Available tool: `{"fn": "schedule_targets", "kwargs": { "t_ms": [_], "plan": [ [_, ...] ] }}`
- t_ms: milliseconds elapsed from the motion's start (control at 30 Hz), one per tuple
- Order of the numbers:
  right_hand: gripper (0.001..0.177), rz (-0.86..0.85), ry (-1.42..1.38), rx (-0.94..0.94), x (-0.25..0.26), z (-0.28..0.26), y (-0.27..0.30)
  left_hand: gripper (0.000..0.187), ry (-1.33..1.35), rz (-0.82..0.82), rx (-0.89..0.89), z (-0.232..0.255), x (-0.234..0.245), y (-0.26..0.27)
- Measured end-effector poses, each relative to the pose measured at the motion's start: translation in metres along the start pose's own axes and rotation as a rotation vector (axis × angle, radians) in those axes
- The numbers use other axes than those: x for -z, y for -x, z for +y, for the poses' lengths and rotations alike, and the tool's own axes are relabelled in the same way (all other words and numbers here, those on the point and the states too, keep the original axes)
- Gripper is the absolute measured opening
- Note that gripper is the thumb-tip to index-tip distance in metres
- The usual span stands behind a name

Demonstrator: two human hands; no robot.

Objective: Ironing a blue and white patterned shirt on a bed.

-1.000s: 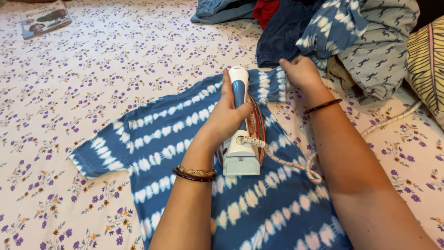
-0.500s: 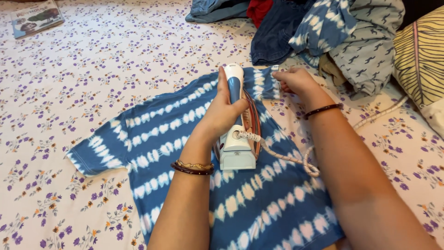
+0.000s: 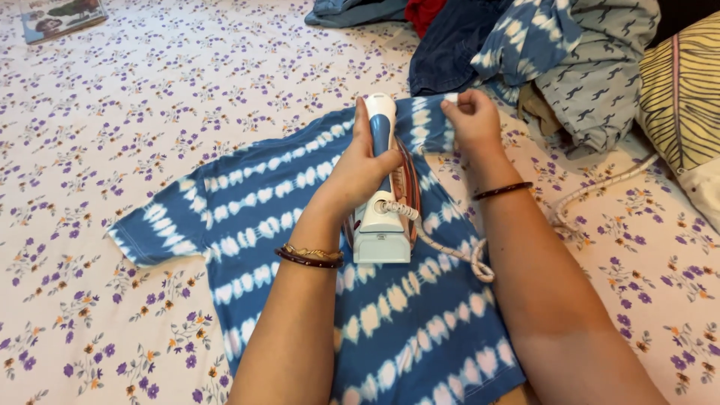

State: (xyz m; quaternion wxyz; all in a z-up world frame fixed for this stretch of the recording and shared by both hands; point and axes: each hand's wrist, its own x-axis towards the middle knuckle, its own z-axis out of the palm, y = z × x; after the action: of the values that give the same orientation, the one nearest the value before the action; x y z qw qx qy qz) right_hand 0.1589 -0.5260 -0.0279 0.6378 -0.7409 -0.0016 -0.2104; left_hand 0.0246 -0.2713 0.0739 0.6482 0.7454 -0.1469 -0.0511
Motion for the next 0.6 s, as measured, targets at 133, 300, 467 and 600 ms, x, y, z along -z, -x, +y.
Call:
{"fn": "schedule_targets", "kwargs": {
  "t_ms": [133,300,467,600],
  "plan": [
    [0.026,0.036,0.161,0.175,-0.003,0.013,-0.003,0.111,0.022,-0.016,-0.001,-0.005,-0.001,-0.003],
    [0.031,0.175,0.656,0.201,0.0,-0.002,0.012,0.112,-0.02,-0.014,-0.177,-0.048,0.003,-0.023],
    [0.036,0.176,0.909,0.184,-0.001,-0.054,0.035,0.113,-0.001,-0.018,-0.051,-0.02,0.001,-0.01],
    [0.033,-0.119,0.731,0.433,-0.011,-0.079,0.042,0.114,-0.033,-0.02,-0.003,-0.009,0.002,-0.006]
  ]
}}
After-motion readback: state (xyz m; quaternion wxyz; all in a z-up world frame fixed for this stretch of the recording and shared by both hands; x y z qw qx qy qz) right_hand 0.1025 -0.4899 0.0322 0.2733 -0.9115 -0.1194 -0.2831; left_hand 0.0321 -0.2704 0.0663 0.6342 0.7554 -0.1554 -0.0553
